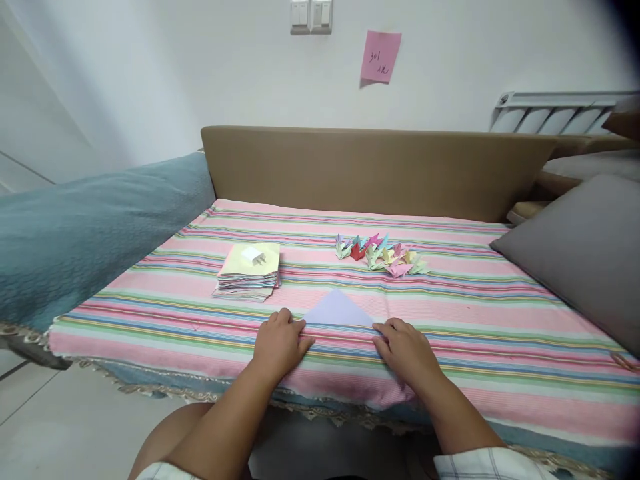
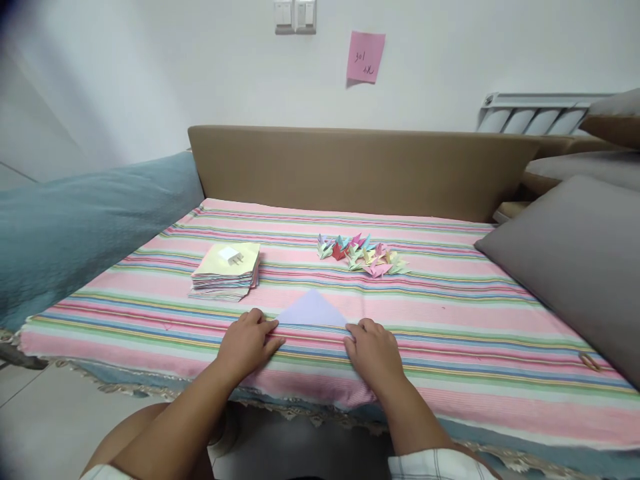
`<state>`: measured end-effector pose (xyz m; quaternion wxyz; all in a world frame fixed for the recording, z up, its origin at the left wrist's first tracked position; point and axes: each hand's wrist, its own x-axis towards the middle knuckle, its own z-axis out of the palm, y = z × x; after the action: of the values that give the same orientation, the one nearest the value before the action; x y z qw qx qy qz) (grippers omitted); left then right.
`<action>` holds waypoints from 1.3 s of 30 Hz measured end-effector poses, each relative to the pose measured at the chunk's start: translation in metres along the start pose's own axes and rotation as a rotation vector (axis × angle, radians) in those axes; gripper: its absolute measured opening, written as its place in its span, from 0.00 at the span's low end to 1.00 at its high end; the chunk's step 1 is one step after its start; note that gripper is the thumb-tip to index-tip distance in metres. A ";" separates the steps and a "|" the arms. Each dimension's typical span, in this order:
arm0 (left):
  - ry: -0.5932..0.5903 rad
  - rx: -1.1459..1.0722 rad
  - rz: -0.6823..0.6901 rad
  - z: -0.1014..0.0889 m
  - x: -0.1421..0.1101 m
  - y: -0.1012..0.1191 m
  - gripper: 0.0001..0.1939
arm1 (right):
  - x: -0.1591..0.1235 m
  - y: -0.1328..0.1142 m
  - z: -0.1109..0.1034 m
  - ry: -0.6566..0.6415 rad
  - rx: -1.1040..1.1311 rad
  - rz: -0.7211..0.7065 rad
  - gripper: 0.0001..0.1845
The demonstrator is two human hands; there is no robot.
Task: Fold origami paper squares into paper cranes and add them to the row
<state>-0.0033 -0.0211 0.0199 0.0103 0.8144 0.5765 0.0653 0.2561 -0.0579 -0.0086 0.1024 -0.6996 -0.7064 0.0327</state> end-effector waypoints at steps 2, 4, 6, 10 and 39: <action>-0.005 -0.010 -0.007 -0.002 0.002 -0.003 0.14 | 0.000 -0.001 -0.002 -0.010 0.009 -0.003 0.17; -0.014 -0.023 -0.018 -0.003 0.004 -0.007 0.14 | 0.001 0.000 -0.004 -0.020 0.028 0.001 0.17; -0.013 -0.055 -0.048 -0.003 0.006 -0.011 0.15 | 0.003 0.002 -0.005 -0.030 0.069 0.017 0.15; 0.057 -0.151 -0.108 0.002 0.013 -0.015 0.16 | 0.011 0.006 -0.005 -0.025 0.209 0.052 0.19; 0.209 -0.276 0.364 -0.004 -0.005 0.004 0.18 | -0.013 -0.039 0.011 0.207 0.076 -0.430 0.12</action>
<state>-0.0013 -0.0277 0.0233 0.0499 0.8846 0.4039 0.2278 0.2158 -0.0706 -0.0130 0.2054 -0.5283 -0.8231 -0.0353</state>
